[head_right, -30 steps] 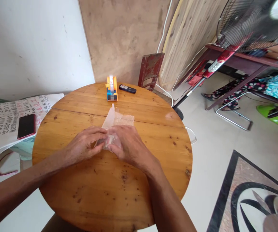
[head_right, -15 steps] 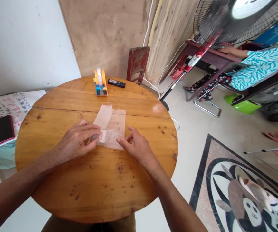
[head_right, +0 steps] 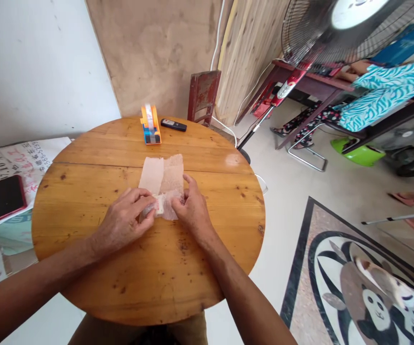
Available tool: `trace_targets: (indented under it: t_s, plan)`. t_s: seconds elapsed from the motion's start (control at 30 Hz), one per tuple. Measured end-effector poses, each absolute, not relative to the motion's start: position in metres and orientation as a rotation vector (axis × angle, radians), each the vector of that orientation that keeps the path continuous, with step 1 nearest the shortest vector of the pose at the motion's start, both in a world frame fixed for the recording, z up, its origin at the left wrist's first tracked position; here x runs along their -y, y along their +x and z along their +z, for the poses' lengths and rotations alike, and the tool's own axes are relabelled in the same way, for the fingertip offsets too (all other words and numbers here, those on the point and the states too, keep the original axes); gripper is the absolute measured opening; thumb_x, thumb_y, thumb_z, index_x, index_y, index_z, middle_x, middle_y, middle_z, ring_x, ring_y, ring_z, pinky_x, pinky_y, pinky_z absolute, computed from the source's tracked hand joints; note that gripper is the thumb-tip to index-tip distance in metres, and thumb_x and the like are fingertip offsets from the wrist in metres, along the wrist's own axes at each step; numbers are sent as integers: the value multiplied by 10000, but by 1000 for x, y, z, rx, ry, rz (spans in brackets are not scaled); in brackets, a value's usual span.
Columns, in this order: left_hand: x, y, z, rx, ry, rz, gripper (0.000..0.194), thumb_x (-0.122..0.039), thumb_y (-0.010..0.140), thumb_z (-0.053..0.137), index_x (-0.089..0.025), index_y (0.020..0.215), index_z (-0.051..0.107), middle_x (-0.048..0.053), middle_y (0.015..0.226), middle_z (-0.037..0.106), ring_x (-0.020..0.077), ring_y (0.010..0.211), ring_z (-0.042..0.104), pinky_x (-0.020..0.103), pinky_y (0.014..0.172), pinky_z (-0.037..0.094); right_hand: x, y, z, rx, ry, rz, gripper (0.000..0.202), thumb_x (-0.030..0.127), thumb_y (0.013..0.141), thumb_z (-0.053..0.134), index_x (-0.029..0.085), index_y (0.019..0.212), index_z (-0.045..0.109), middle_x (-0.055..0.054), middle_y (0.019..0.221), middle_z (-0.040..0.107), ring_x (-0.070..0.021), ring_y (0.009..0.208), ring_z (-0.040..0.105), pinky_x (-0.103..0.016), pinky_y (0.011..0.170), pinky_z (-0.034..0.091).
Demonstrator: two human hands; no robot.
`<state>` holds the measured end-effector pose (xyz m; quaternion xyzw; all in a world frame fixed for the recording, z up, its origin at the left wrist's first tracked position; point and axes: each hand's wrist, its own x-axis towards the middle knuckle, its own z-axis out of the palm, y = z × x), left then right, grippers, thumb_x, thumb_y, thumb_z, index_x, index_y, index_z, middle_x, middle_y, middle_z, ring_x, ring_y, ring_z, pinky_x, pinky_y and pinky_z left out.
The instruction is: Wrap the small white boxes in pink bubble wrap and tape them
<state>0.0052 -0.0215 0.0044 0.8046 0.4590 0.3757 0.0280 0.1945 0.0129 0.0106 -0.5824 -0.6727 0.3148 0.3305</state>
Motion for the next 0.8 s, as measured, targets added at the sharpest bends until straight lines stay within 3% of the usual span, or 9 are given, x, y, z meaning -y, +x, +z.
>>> trace_targets:
  t_s: [0.3, 0.6, 0.8]
  plan:
    - [18, 5, 6, -1348, 2491, 1099, 161, -152, 869, 537, -146, 917, 690, 105, 963, 646, 214, 883, 578, 343, 778, 525, -14, 172, 26, 1646, -1297, 1094, 742, 262, 770, 628, 120, 1441, 343, 67, 660, 526, -112, 573, 502, -236, 546, 406]
    - [18, 5, 3, -1334, 2361, 1144, 115, -119, 833, 554, -154, 916, 626, 94, 971, 654, 232, 938, 591, 367, 829, 518, -4, 165, 19, 1652, -1299, 1096, 648, 296, 835, 559, 88, 1419, 370, 15, 733, 592, -141, 659, 565, -278, 631, 464]
    - [15, 6, 4, -1320, 2217, 1148, 153, -106, 801, 555, -157, 941, 587, 79, 953, 648, 219, 917, 585, 357, 822, 492, 3, 166, 24, 1882, -1303, 870, 563, 235, 883, 488, 95, 1416, 374, -63, 874, 694, -180, 758, 633, -332, 721, 509]
